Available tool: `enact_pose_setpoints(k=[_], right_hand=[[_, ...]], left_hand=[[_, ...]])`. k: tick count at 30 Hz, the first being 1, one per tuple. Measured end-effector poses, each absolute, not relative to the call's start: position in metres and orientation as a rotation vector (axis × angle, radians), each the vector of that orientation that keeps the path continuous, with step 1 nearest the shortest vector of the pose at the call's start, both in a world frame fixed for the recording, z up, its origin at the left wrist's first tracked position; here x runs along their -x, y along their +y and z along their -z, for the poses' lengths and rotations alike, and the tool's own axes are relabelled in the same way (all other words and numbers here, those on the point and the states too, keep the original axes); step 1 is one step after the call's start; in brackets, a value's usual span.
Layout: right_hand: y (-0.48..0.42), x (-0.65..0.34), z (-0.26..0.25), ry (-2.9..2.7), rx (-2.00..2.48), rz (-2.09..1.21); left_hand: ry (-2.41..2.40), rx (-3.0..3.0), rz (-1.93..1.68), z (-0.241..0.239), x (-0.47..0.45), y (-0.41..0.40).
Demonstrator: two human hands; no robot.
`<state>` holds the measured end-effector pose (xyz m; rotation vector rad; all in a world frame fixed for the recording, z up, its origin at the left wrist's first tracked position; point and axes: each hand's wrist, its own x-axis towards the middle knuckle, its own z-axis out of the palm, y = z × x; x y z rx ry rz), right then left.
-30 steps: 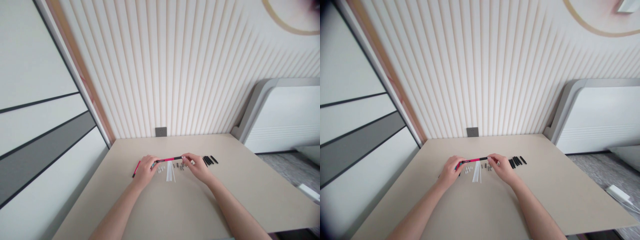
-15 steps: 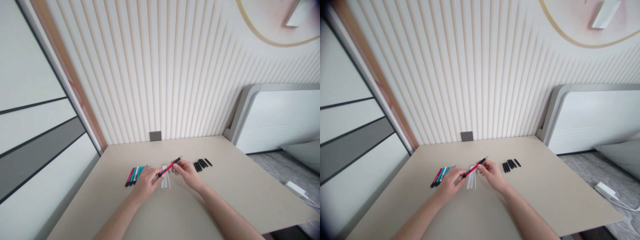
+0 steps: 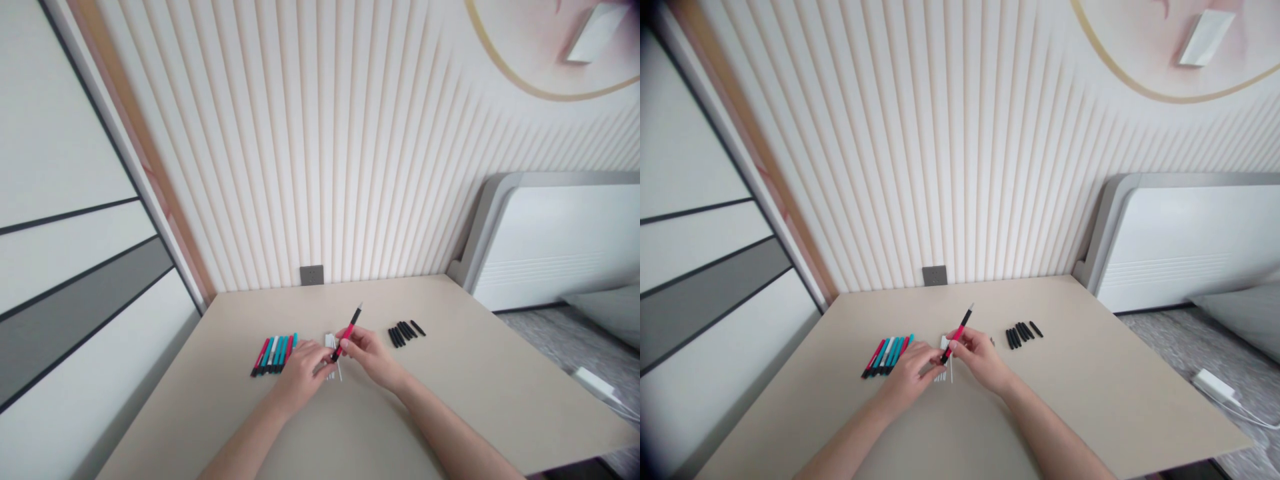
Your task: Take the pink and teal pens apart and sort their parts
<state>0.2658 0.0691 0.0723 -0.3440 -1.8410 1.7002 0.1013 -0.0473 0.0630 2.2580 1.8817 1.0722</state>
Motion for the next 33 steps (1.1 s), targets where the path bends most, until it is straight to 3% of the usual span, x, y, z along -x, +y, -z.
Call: enact_pose_setpoints(k=[8, 21, 33], right_hand=[[0.090, -0.264, -0.057, -1.690, 0.577, -1.616], [0.200, -0.314, -0.054, -1.922, 1.358, -0.635], [0.288, -0.386, -0.036, -2.007, 1.885, -0.242]], left_hand=[[1.771, -2.446, -1.016, -0.069, -0.100, -0.051], [1.735, -2.556, -0.994, -0.071, -0.099, -0.051], [1.727, -2.678, -0.906, -0.075, -0.102, -0.051]])
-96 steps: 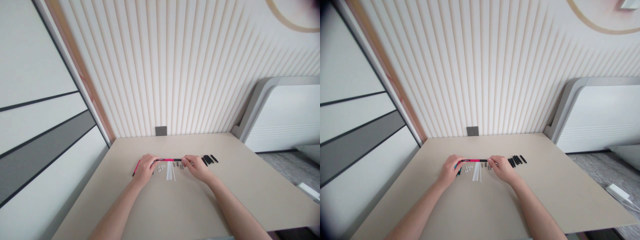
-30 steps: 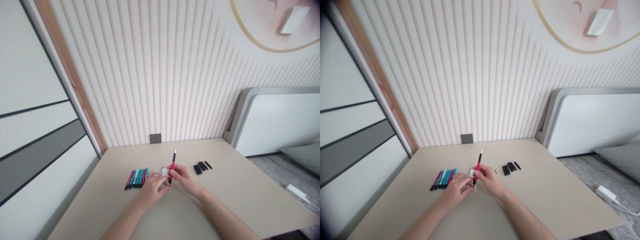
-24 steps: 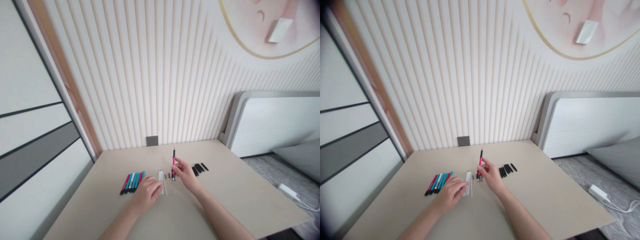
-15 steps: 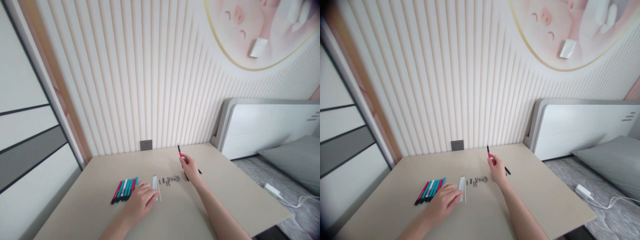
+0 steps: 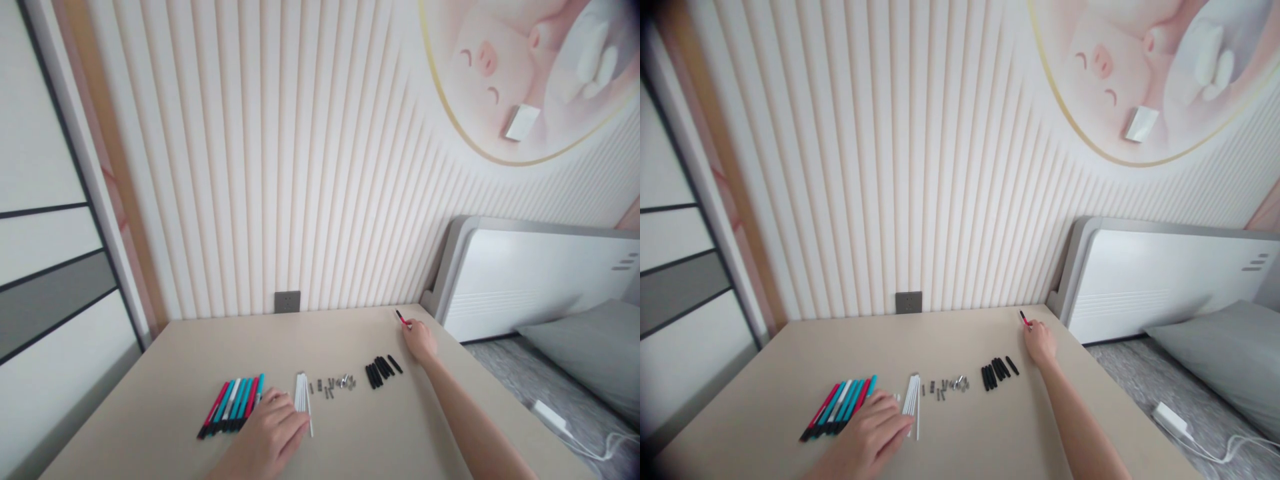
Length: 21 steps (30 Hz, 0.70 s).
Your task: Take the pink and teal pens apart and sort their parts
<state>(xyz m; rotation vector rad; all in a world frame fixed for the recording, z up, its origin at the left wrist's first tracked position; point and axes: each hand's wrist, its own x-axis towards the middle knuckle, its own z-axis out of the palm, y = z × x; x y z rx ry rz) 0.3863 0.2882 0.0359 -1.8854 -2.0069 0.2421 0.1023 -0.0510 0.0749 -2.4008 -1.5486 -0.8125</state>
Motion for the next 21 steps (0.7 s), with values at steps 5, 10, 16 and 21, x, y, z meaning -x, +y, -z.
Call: enact_pose_setpoints(k=[5, 10, 16, 21], right_hand=[[0.311, -0.379, -0.029, -2.008, 1.898, -0.192], [0.331, -0.378, -0.025, -1.978, 1.956, -0.230], [0.343, -0.389, -0.018, -1.956, 2.006, -0.198], [0.345, -0.390, -0.015, -1.967, 2.014, -0.185]], left_hand=[[-1.546, 2.397, 0.786, -0.072, -0.100, -0.049], [-1.560, 2.401, 0.799, -0.069, -0.097, -0.047], [-1.589, 2.419, 0.789, -0.071, -0.099, -0.046], [-1.591, 2.430, 0.817, -0.074, -0.101, -0.045]])
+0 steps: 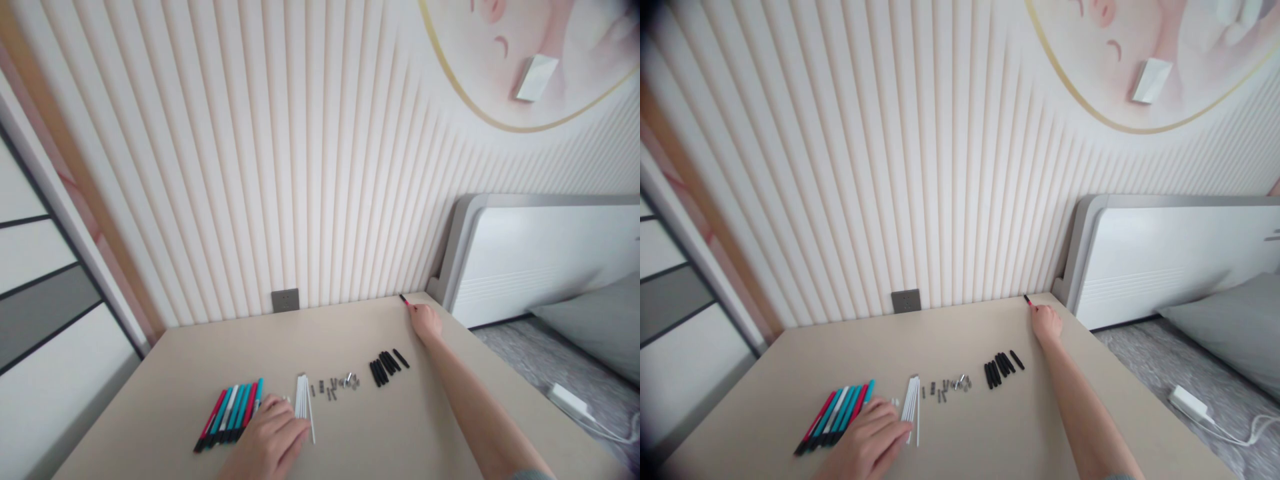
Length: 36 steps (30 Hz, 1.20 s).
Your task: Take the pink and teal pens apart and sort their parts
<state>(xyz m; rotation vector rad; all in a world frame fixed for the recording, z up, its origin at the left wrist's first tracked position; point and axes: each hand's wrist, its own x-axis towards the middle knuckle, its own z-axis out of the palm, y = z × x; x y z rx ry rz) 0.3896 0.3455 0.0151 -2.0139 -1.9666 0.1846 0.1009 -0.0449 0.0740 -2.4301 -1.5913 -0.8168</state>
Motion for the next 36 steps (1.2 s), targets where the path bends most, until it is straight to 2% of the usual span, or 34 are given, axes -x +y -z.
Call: enact_pose_setpoints(k=[16, 23, 36], right_hand=[[0.305, -0.413, -0.010, -2.023, 1.979, -0.019], [0.307, -0.412, -0.009, -2.011, 1.968, -0.051], [0.292, -0.415, -0.015, -1.947, 1.968, -0.039]], left_hand=[[-1.588, 2.264, 0.764, -0.081, -0.074, -0.050], [-1.647, 2.087, 0.833, -0.083, -0.035, -0.054], [-1.854, 2.022, 0.732, -0.082, -0.026, -0.054]])
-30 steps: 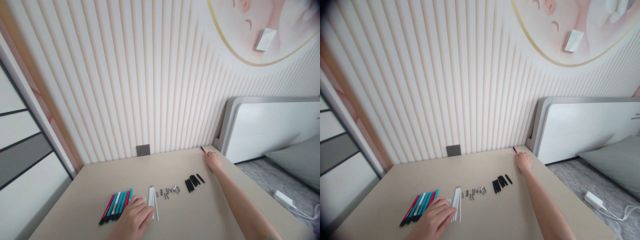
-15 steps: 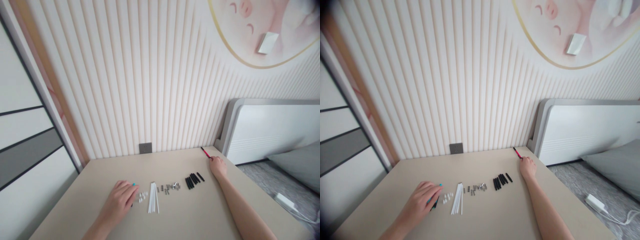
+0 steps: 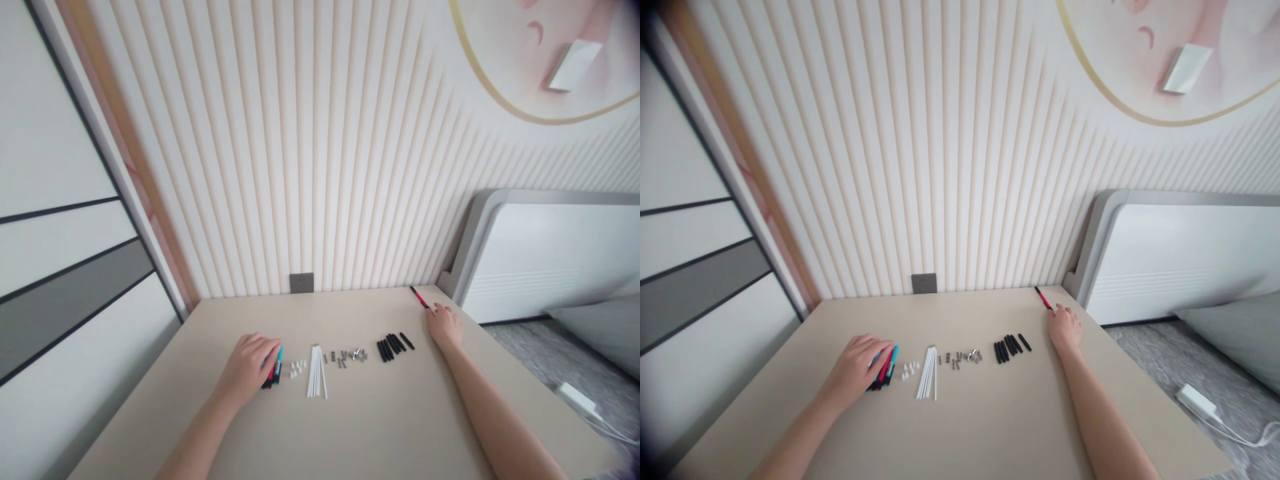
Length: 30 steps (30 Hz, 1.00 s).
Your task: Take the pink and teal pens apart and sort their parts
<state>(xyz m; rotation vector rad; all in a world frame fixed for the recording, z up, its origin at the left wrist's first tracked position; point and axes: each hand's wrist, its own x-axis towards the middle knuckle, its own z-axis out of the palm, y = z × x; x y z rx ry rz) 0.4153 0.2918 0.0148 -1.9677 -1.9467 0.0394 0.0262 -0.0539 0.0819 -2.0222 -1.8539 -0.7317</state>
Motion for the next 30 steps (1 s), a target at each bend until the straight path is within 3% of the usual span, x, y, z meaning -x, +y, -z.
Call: enact_pose_setpoints(k=[3, 13, 30], right_hand=[[0.275, -0.405, -0.020, -1.960, 1.866, -0.008], [0.153, -0.298, -0.063, -2.282, 0.939, -0.075], [0.102, -0.279, -0.041, -2.344, 0.744, -0.269]], left_hand=[[-1.955, 1.975, 0.709, -0.080, -0.025, -0.053], [-2.210, 1.858, 0.636, -0.074, -0.026, -0.057], [-2.436, 1.741, 0.502, -0.073, -0.031, -0.055]])
